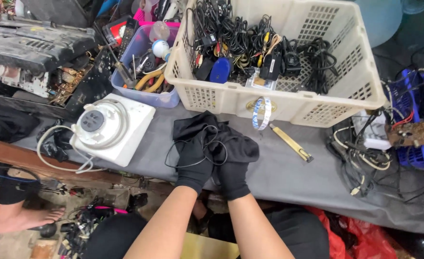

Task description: Sorting through a bin of electronic cables and then carefully wrapping a small power adapter and its cord in a black cloth.

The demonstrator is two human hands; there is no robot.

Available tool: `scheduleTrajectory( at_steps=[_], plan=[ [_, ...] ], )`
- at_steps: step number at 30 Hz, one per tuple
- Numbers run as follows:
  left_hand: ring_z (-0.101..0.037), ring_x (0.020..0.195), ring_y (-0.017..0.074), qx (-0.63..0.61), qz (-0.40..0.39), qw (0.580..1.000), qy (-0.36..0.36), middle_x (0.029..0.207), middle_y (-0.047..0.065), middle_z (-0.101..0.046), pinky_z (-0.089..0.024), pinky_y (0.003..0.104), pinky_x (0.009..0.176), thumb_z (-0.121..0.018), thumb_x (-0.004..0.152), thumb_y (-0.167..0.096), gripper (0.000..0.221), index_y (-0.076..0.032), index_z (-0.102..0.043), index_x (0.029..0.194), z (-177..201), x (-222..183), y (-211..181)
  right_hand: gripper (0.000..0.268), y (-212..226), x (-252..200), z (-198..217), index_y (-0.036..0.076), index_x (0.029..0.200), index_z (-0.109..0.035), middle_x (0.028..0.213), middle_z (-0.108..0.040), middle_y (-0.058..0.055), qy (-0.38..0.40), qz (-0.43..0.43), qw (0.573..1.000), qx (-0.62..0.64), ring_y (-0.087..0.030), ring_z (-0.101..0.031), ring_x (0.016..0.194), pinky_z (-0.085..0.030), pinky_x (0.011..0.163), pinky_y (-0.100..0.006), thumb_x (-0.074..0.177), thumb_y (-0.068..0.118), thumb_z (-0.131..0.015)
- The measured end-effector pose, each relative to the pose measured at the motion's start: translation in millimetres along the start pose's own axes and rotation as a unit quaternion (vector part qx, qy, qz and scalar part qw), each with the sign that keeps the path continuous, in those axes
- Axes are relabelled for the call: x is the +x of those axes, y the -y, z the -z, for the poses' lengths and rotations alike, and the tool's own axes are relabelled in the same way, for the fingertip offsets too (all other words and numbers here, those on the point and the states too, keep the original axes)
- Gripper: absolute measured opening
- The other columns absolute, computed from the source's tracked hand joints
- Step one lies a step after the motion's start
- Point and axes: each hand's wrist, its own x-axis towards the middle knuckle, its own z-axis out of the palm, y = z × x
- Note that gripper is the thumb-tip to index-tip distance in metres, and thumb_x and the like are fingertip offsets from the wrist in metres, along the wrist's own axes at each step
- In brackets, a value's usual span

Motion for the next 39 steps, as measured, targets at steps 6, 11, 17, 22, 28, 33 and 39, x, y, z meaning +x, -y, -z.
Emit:
scheduleTrajectory(
  at_steps=[6, 11, 17, 22, 28, 33, 39],
  plan=[
    [-0.061, 0.125, 0.0354, -0.179, 0.078, 0.980, -0.042, 0.126, 0.009, -0.072, -0.025, 0.053, 0.117, -0.060, 0.094, -0.038, 0.037, -0.017, -0.067, 0.125, 82.7, 18.0, -41.1, 0.031, -6.2, -1.3, -16.4, 0.006, 0.097, -0.076, 0.092, -0.077, -0.015, -0.032, -0.040, 0.999, -0.015, -0.038, -0.071, 0.103, -0.060, 0.087, -0.047, 0.092, 0.036, -0.066],
    [-0.045, 0.143, 0.0296, -0.430, 0.073, 0.896, 0.085, 0.154, 0.016, -0.051, -0.024, 0.053, 0.123, -0.029, 0.099, -0.066, 0.065, -0.019, -0.054, 0.136, 116.7, 27.5, -36.2, 0.030, -8.4, 9.9, -29.0, 0.006, 0.096, -0.076, 0.092, -0.077, -0.015, -0.050, -0.048, 0.997, -0.024, -0.038, -0.071, 0.104, -0.059, 0.089, -0.046, 0.091, 0.035, -0.066],
    [-0.048, 0.140, 0.0282, -0.346, 0.019, 0.929, 0.132, 0.145, 0.015, -0.059, -0.028, 0.047, 0.123, -0.032, 0.102, -0.059, 0.057, -0.018, -0.061, 0.130, 81.7, 16.7, -13.2, 0.030, -19.6, 11.1, -44.0, 0.006, 0.095, -0.077, 0.092, -0.077, -0.015, -0.064, -0.052, 0.996, -0.037, -0.039, -0.070, 0.105, -0.058, 0.091, -0.046, 0.091, 0.034, -0.067],
    [-0.063, 0.123, 0.0300, -0.104, -0.034, 0.994, 0.011, 0.115, 0.012, -0.074, -0.044, 0.048, 0.107, -0.053, 0.101, -0.045, 0.037, -0.015, -0.065, 0.117, 53.7, 20.9, -16.0, 0.029, -33.0, 8.4, -54.5, 0.006, 0.094, -0.077, 0.091, -0.077, -0.016, -0.068, -0.053, 0.995, -0.045, -0.039, -0.070, 0.105, -0.057, 0.093, -0.046, 0.091, 0.033, -0.067],
    [-0.062, 0.121, 0.0288, -0.156, -0.005, 0.986, 0.059, 0.117, 0.012, -0.074, -0.040, 0.041, 0.115, -0.044, 0.103, -0.055, 0.047, -0.016, -0.067, 0.115, 63.1, 24.3, -18.7, 0.028, -52.2, 6.4, -65.7, 0.006, 0.093, -0.077, 0.091, -0.077, -0.016, -0.058, -0.039, 0.996, -0.062, -0.040, -0.069, 0.106, -0.056, 0.095, -0.045, 0.090, 0.032, -0.068],
    [-0.070, 0.109, 0.0148, -0.167, 0.039, 0.985, 0.005, 0.102, -0.005, -0.078, -0.049, 0.036, 0.104, -0.057, 0.099, -0.059, 0.033, -0.032, -0.067, 0.116, 46.3, 14.6, -20.5, 0.028, -77.3, 9.3, -66.2, 0.006, 0.092, -0.078, 0.091, -0.077, -0.016, -0.048, -0.031, 0.995, -0.078, -0.040, -0.069, 0.107, -0.055, 0.097, -0.045, 0.090, 0.032, -0.068],
    [-0.072, 0.107, 0.0166, -0.056, -0.039, 0.998, -0.015, 0.095, 0.001, -0.079, -0.046, 0.041, 0.104, -0.055, 0.105, -0.046, 0.029, -0.023, -0.071, 0.114, 41.8, 10.4, -20.5, 0.027, -127.1, -2.4, -52.3, 0.006, 0.091, -0.078, 0.091, -0.077, -0.016, -0.044, -0.027, 0.993, -0.105, -0.041, -0.069, 0.107, -0.054, 0.099, -0.045, 0.090, 0.031, -0.069]
  ],
)
